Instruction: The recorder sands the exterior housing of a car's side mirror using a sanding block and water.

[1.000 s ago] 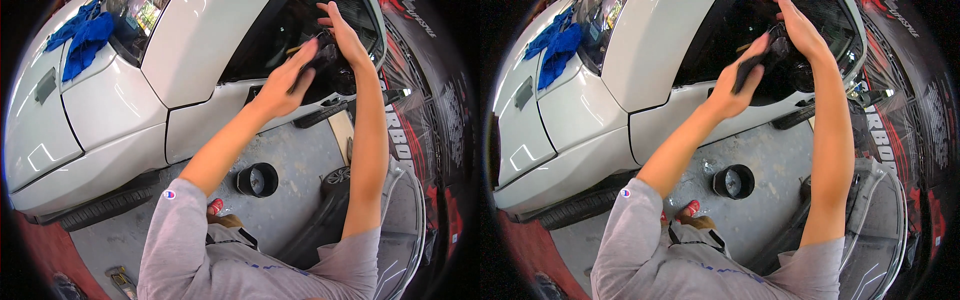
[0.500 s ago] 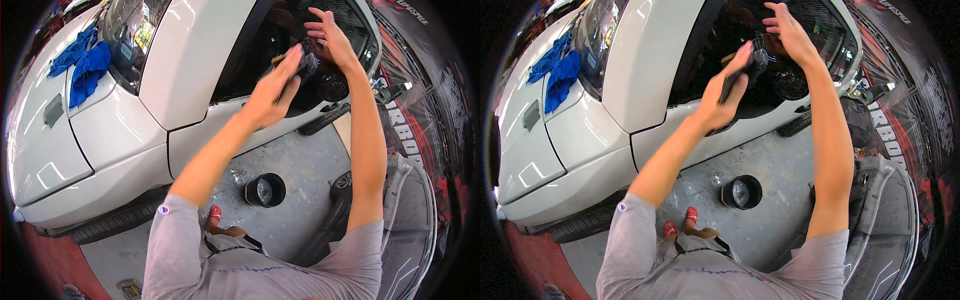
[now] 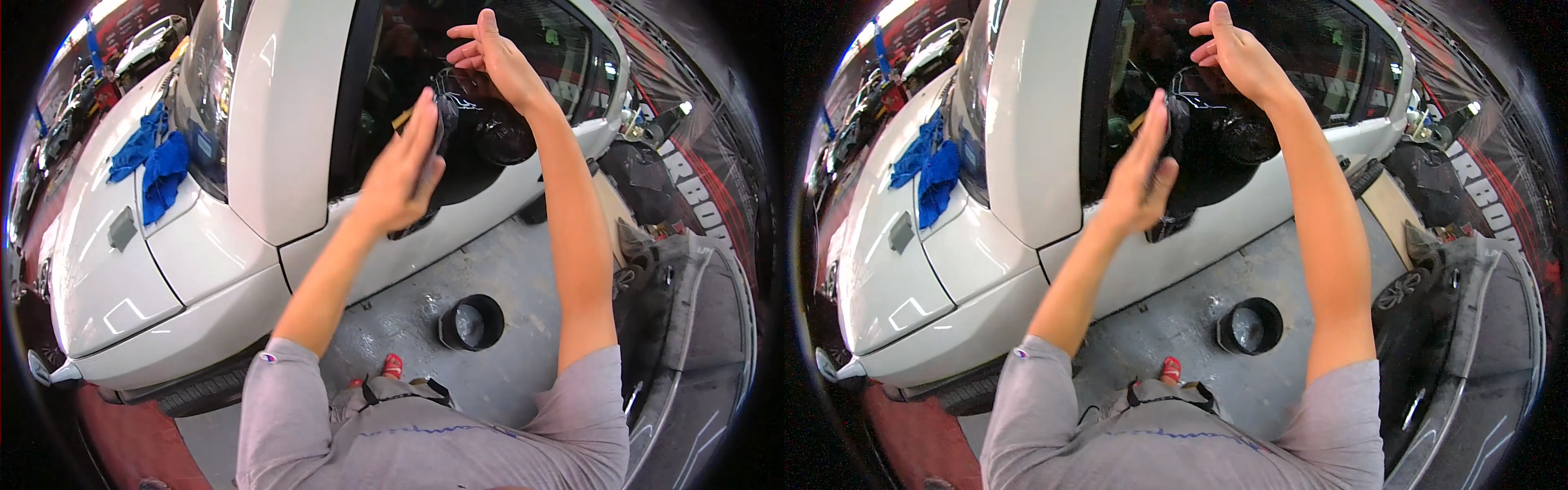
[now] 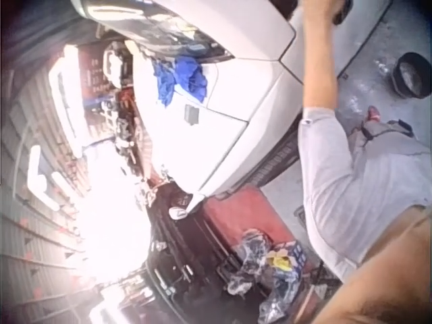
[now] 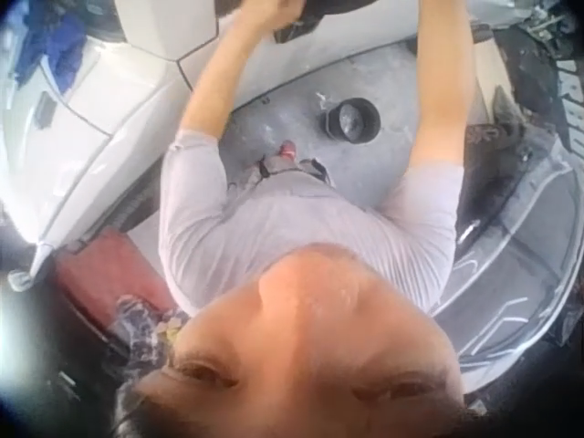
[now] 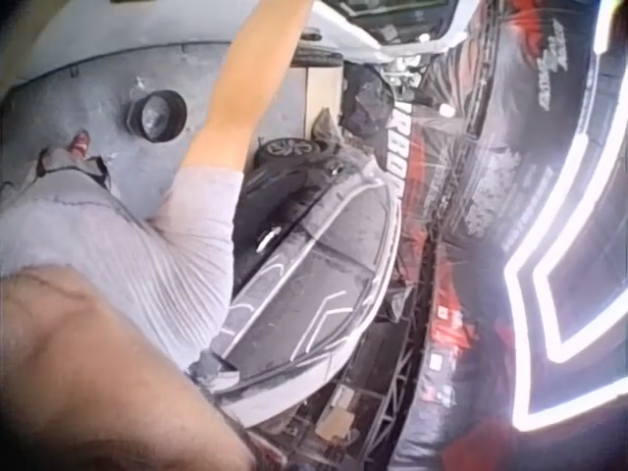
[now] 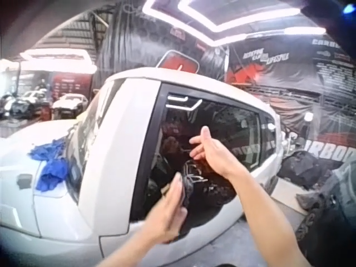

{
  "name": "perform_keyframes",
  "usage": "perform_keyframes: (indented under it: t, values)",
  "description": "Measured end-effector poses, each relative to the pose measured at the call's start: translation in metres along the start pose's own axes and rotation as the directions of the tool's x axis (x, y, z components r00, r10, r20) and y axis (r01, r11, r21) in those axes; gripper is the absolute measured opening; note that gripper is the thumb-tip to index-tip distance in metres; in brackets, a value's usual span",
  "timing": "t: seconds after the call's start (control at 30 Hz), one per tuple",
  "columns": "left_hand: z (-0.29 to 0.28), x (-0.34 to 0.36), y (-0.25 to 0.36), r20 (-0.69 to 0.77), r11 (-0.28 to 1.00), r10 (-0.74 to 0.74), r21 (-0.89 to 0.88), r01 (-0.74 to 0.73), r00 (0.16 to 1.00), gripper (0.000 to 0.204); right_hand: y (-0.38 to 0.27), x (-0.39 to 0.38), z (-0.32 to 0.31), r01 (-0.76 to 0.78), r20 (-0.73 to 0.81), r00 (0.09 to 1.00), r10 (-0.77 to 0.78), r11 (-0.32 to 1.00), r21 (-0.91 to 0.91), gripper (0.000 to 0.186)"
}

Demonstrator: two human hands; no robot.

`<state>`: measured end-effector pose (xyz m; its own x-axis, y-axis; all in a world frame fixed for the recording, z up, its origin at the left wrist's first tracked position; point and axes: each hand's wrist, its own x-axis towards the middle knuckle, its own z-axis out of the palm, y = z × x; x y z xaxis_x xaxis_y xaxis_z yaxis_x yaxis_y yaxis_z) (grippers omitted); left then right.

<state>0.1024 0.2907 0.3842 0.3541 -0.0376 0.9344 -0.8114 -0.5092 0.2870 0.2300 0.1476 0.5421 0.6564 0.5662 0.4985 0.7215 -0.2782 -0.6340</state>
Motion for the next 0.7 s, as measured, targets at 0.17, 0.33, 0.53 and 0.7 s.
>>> perform_keyframes:
  t: [0.17, 0.33, 0.53, 0.7]
  values:
    - [-0.003, 0.004, -0.001, 0.069, 0.987, -0.130, -0.087, 0.135, 0.989, 0.066, 0.002, 0.002, 0.001, 0.002, 0.074, 0.997, 0.007, 0.992, -0.124, 0.090]
    - [0.047, -0.079, -0.024, -0.124, 0.939, -0.024, 0.338, 0.065, 0.992, 0.073, -0.018, 0.001, 0.008, -0.096, 0.095, 0.990, 0.106, 0.990, -0.106, 0.089]
    - [0.042, -0.011, 0.006, -0.175, 0.893, 0.106, 0.450, -0.016, 0.979, 0.079, -0.019, -0.006, 0.002, -0.118, 0.084, 0.987, 0.134, 0.978, -0.169, 0.092]
    - [0.046, -0.015, 0.011, -0.187, 0.866, 0.102, 0.500, 0.005, 0.977, 0.076, -0.016, -0.003, 0.005, -0.104, 0.084, 0.989, 0.120, 0.979, -0.175, 0.093]
